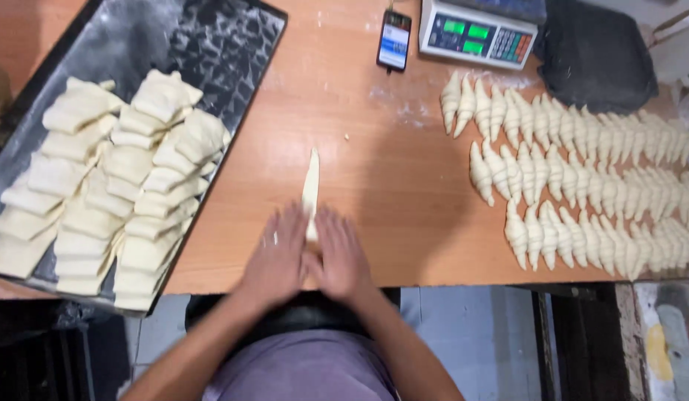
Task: Rolling triangular pieces of dough into croissant shapes on a bakery workbench.
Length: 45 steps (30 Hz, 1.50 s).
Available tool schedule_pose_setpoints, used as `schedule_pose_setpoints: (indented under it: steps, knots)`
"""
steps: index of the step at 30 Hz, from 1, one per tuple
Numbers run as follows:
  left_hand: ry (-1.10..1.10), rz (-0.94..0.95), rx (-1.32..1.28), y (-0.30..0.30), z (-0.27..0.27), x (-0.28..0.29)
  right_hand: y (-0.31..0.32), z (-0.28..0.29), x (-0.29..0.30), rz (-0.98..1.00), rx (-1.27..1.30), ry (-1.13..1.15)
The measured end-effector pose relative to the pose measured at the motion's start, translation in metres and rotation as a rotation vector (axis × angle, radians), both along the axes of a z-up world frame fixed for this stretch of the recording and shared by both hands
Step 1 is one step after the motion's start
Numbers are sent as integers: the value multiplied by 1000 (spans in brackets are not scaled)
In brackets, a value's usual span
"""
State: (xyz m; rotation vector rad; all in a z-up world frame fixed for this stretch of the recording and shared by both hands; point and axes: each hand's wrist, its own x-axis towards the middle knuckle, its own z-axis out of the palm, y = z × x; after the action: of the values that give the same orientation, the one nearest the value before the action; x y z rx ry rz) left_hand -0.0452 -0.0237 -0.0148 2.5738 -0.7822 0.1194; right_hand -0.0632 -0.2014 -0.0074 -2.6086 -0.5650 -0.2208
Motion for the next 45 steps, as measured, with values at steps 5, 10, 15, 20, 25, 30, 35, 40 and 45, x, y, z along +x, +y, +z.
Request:
schedule_pose_setpoints:
  steps: [5,10,15,20,25,30,35,40,45]
  knots:
    - [32,-20,-158,2,23,66,-9,9,67,-39,6,-108]
    - [225,-39,-416,19,17,58,-22,3,48,49,226,-34]
    - [161,0,-242,21,17,10,-15,1,-4,-37,243,40]
    - [-169,-54,-35,13,-9,-30,6,6,-29,-10,103,-61]
    - [-28,35,-30,1,14,27,1,8,32,-8,-38,-47]
    - [137,58,-305,11,16,63,-15,8,61,6,64,-102]
    - [364,65,-398,22,-1,25,-23,-13,19,18,291,74]
    - [-15,21,-91,10,-4,-18,-7,9,-16,-4,117,-65]
    - [28,4,-34,2,17,0,-1,13,-1,35,20,-25]
